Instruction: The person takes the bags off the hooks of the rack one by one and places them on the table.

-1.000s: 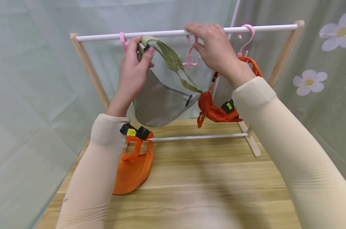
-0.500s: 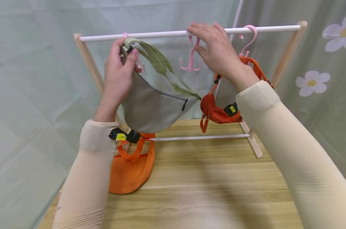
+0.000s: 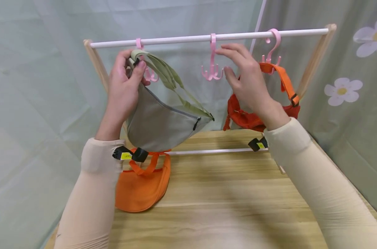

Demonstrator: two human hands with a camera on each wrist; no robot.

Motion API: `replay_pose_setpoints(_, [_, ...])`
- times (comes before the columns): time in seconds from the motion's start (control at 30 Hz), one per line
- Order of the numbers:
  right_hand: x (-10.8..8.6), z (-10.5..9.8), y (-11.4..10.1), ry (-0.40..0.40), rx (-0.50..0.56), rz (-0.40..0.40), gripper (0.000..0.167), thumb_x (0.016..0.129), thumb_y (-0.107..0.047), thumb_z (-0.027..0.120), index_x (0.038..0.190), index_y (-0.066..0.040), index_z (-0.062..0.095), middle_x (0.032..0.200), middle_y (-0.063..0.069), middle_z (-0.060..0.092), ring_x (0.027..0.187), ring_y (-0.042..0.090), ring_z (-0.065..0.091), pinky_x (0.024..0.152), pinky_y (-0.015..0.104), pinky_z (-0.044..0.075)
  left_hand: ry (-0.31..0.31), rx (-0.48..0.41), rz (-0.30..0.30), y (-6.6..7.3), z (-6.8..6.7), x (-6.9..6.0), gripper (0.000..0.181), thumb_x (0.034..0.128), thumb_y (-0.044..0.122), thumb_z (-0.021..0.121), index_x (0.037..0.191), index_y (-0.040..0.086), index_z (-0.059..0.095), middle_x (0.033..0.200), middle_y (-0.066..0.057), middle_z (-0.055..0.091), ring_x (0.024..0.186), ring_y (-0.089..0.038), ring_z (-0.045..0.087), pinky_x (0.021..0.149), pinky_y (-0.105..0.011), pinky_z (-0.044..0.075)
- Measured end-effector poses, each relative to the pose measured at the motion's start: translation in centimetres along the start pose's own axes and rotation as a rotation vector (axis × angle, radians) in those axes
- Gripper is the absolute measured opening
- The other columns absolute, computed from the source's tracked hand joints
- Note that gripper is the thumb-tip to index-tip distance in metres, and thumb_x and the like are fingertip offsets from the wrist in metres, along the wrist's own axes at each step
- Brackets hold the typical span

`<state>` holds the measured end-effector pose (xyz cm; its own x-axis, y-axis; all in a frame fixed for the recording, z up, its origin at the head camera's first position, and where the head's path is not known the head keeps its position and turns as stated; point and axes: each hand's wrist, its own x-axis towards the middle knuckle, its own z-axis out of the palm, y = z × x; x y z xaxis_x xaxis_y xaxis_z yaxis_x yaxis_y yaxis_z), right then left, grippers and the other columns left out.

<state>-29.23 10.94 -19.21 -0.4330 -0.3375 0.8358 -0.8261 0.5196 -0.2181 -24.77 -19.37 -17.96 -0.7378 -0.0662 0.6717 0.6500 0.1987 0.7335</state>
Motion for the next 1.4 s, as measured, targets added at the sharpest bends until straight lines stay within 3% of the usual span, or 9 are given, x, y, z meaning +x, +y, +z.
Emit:
replay_pose_setpoints(0.17, [-5.8, 2.2, 0.6, -0.059, 0.166, 0.137, 0.044, 0.100, 0.006, 0.060, 0.143, -0.004, 0.061, 0.140, 0.013, 0.059, 0.129, 0.027, 0.057, 0.112, 0.043, 0.045, -0.030, -0.040, 0.005, -0.1, -0.2, -0.4, 0.020, 0.1058, 0.012, 0.060, 0.125, 0.008, 0.058, 0.103, -0.007, 0.055, 0.077, -0.019, 0.055, 0.073, -0.023, 0.055])
replay_pose_setpoints(0.37, [-11.8, 5.5, 2.2, -0.183, 0.366, 0.423, 0.049, 0.104, -0.005, 0.062, 0.152, -0.005, 0.049, 0.145, 0.016, 0.054, 0.130, 0.034, 0.057, 0.110, 0.055, 0.045, -0.073, -0.083, 0.033, 0.1, -0.2, -1.1, 0.019, 0.1074, 0.012, 0.056, 0.126, 0.008, 0.057, 0.104, -0.008, 0.057, 0.081, -0.020, 0.055, 0.074, -0.025, 0.055])
replay_pose_setpoints(0.57, [-14.3, 9.3, 3.6, -0.286, 0.649, 0.719, 0.065, 0.103, -0.010, 0.066, 0.159, -0.004, 0.032, 0.150, 0.024, 0.046, 0.132, 0.038, 0.056, 0.108, 0.049, 0.048, -0.085, -0.164, 0.010, 0.2, -0.3, -1.9, 0.020, 0.1072, 0.011, 0.057, 0.127, 0.009, 0.055, 0.113, -0.011, 0.056, 0.081, -0.021, 0.052, 0.075, -0.027, 0.057])
replay_pose_setpoints(0.7, [-14.4, 10.5, 3.8, -0.206, 0.885, 0.827, 0.059, 0.100, 0.001, 0.064, 0.152, -0.002, 0.036, 0.137, 0.017, 0.053, 0.118, 0.025, 0.062, 0.096, 0.037, 0.056, -0.066, -0.229, -0.046, -0.3, -0.5, -2.4, 0.021, 0.1069, 0.012, 0.057, 0.128, 0.008, 0.055, 0.112, -0.011, 0.058, 0.081, -0.021, 0.050, 0.075, -0.028, 0.059])
replay_pose_setpoints(0.8, [-14.1, 10.1, 3.7, -0.112, 0.956, 0.855, 0.055, 0.099, 0.007, 0.062, 0.148, -0.002, 0.041, 0.127, 0.011, 0.055, 0.103, 0.015, 0.064, 0.083, 0.032, 0.060, -0.032, -0.259, -0.092, -1.3, -0.8, -2.8, 0.019, 0.1071, 0.013, 0.057, 0.126, 0.009, 0.057, 0.103, -0.010, 0.056, 0.080, -0.020, 0.051, 0.075, -0.028, 0.060])
replay_pose_setpoints(0.9, [-13.5, 8.5, 3.6, -0.061, 0.925, 0.840, 0.053, 0.098, 0.009, 0.062, 0.147, -0.003, 0.045, 0.122, 0.006, 0.059, 0.097, 0.012, 0.065, 0.075, 0.030, 0.060, -0.002, -0.270, -0.125, -2.8, -1.5, -3.3, 0.018, 0.1075, 0.013, 0.056, 0.125, 0.010, 0.057, 0.096, -0.010, 0.049, 0.079, -0.019, 0.054, 0.076, -0.027, 0.060])
replay_pose_setpoints(1.03, [-12.7, 6.2, 3.9, -0.041, 0.870, 0.781, 0.049, 0.098, 0.008, 0.064, 0.142, -0.010, 0.051, 0.117, -0.001, 0.064, 0.095, 0.011, 0.063, 0.070, 0.027, 0.058, -0.016, -0.206, -0.168, -4.9, -2.7, -4.0, 0.025, 0.1082, 0.018, 0.055, 0.132, 0.011, 0.057, 0.100, -0.011, 0.051, 0.083, -0.018, 0.059, 0.083, -0.025, 0.056])
replay_pose_setpoints(1.23, [-12.0, 4.1, 4.2, -0.047, 0.790, 0.734, 0.045, 0.097, 0.003, 0.068, 0.138, -0.013, 0.057, 0.107, -0.005, 0.069, 0.089, 0.010, 0.063, 0.068, 0.025, 0.057, -0.138, 0.018, -0.300, -7.8, -4.1, -5.4, 0.042, 0.1088, 0.040, 0.048, 0.149, 0.027, 0.048, 0.118, -0.005, 0.058, 0.109, -0.017, 0.062, 0.079, -0.031, 0.050])
replay_pose_setpoints(1.4, [-12.1, 2.7, 4.3, -0.045, 0.726, 0.736, 0.047, 0.096, 0.003, 0.070, 0.140, -0.007, 0.056, 0.107, -0.004, 0.070, 0.089, 0.011, 0.065, 0.066, 0.026, 0.059, -0.258, 0.081, -0.365, -9.7, -3.8, -6.5, 0.050, 0.1105, 0.046, 0.040, 0.156, 0.026, 0.036, 0.129, -0.015, 0.057, 0.121, -0.027, 0.055, 0.097, -0.061, 0.051])
